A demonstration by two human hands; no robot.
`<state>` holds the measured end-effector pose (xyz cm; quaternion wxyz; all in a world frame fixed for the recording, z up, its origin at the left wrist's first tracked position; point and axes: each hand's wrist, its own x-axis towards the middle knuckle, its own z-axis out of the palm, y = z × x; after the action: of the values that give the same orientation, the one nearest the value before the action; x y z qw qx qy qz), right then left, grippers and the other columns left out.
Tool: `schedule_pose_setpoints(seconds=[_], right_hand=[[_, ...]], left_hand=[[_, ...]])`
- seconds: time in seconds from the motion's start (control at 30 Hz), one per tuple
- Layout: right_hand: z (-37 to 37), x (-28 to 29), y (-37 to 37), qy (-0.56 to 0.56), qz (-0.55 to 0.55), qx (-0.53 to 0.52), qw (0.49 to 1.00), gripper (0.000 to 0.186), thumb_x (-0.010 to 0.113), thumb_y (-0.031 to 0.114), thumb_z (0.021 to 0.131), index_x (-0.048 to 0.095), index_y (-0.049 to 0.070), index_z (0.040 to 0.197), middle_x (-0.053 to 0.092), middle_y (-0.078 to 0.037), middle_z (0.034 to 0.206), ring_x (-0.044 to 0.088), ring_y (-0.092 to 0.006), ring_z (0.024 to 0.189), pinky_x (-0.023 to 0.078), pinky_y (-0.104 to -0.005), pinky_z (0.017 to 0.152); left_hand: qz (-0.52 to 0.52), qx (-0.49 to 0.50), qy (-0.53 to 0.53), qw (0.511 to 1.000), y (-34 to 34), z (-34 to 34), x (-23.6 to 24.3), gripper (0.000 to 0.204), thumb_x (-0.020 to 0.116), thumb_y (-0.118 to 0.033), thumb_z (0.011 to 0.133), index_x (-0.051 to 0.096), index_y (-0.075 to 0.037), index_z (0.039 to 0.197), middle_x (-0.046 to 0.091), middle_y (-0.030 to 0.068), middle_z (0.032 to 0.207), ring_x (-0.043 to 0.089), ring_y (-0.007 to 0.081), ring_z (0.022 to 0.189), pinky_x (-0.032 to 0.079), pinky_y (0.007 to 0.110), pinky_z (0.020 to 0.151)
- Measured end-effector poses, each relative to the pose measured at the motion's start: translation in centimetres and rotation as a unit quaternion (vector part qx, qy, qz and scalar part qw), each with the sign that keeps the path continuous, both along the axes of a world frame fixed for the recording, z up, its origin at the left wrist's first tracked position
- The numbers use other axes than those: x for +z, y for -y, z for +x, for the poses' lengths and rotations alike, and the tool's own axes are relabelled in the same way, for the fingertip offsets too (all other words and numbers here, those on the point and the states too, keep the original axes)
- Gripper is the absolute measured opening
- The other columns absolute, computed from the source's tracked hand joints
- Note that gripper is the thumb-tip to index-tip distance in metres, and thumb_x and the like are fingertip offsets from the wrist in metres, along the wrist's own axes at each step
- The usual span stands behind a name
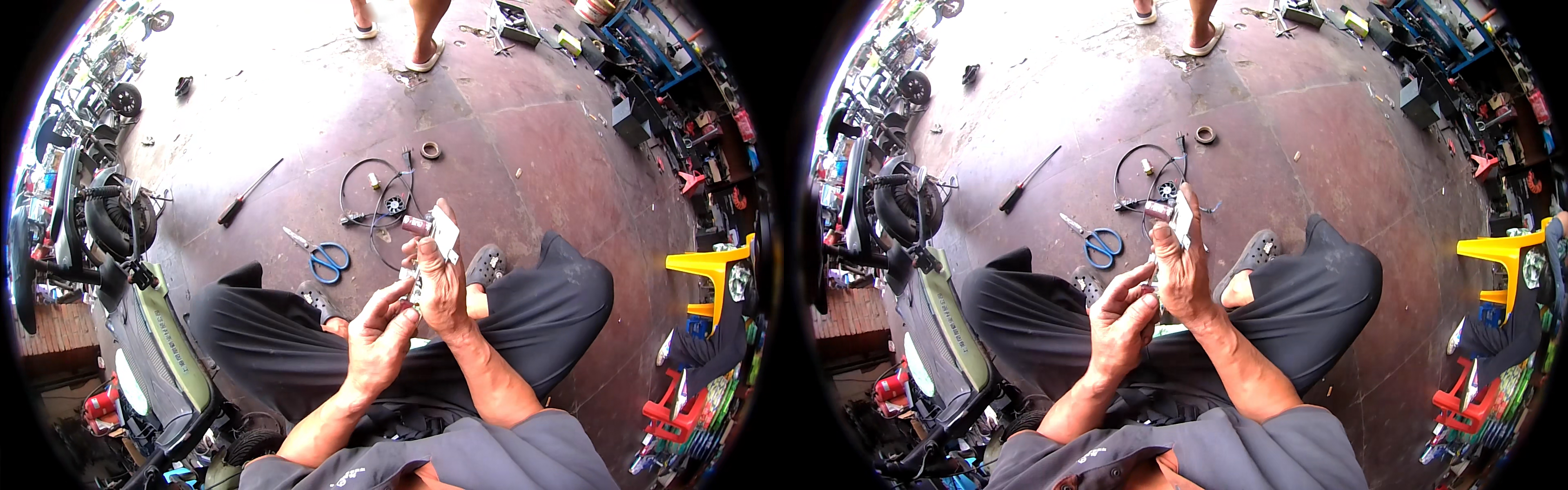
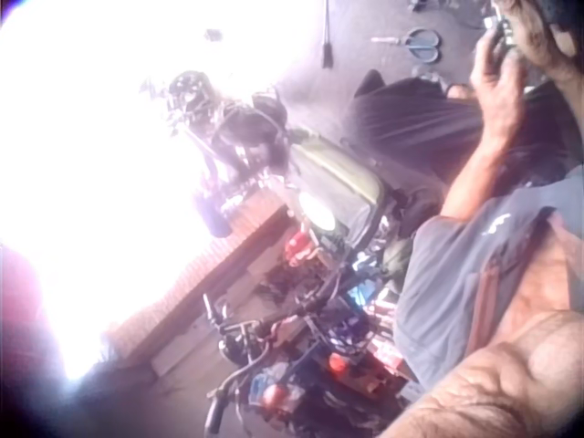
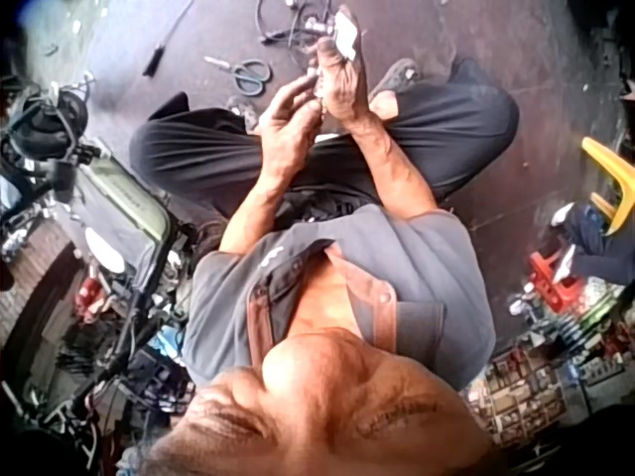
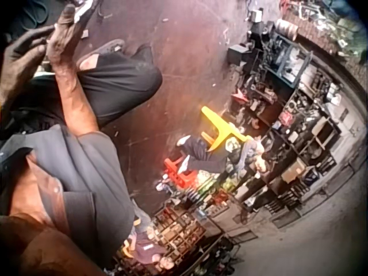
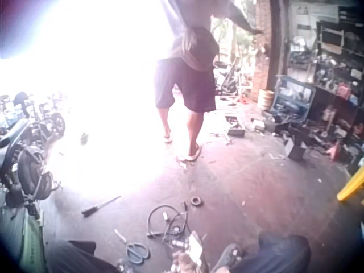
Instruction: The person uses a screwdriver to disassemble or adjust components on a circuit board while sitting in a garage.
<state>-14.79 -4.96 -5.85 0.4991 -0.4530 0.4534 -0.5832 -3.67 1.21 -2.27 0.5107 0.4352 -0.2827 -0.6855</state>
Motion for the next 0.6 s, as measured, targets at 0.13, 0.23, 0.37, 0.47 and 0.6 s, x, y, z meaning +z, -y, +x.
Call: schedule_pose_setpoints(seconds=[0.13,0.23,0.37,0.47,0.6], right_hand=[[-0.7,-0.2,-0.3,-0.09,-0.018,0.012,0.996,0.06,0.05,0.02,0.101,0.023,-0.003,0.149,0.058,-0.021,0.116,0.059,-0.0242,0.104,0.047,-0.0341,0.09],[-1.2,0.3,-0.1,-0.102,-0.002,0.041,0.994,0.058,0.049,0.019,0.101,0.024,-0.002,0.149,0.059,-0.017,0.116,0.059,-0.0208,0.1,0.048,-0.031,0.087],[-0.8,1.2,-0.5,0.008,0.029,0.054,0.998,0.055,0.047,0.022,0.102,0.027,0.003,0.15,0.06,-0.008,0.115,0.059,-0.0132,0.096,0.049,-0.0257,0.08],[-1.1,1.2,0.1,0.089,0.054,0.048,0.993,0.057,0.049,0.024,0.101,0.027,0.004,0.15,0.059,-0.007,0.116,0.059,-0.0134,0.098,0.05,-0.0274,0.081],[-1.3,1.2,0.2,0.112,0.069,0.036,0.991,0.059,0.049,0.015,0.098,0.025,0.004,0.15,0.058,-0.008,0.119,0.057,-0.0143,0.1,0.049,-0.0277,0.084]], left_hand=[[0.05,-0.071,0.051,0.995,2.1,3.4,2.1,0.039,0.063,-0.002,0.089,0.056,0.003,0.127,0.056,0.0002,0.075,0.042,0.0029,0.049,0.032,0.018,0.043],[0.088,-0.113,0.052,0.988,3.5,5.5,3.2,0.038,0.063,-0.001,0.089,0.057,0.003,0.127,0.056,0.0005,0.075,0.042,0.0024,0.049,0.032,0.018,0.043],[0.05,-0.126,0.046,0.99,3.7,6.0,2.6,0.037,0.063,-0.004,0.091,0.058,-0.002,0.128,0.058,-0.0037,0.085,0.046,0.0015,0.062,0.037,0.018,0.052],[0.0,-0.101,0.116,0.988,2.2,4.8,2.2,0.04,0.065,-0.005,0.09,0.057,0.001,0.129,0.06,0.0,0.082,0.052,0.0038,0.057,0.038,0.018,0.049],[-0.04,-0.1,0.132,0.985,0.3,3.6,1.2,0.039,0.064,-0.005,0.091,0.057,-0.001,0.129,0.06,-0.0018,0.085,0.044,0.0015,0.059,0.033,0.017,0.05]])
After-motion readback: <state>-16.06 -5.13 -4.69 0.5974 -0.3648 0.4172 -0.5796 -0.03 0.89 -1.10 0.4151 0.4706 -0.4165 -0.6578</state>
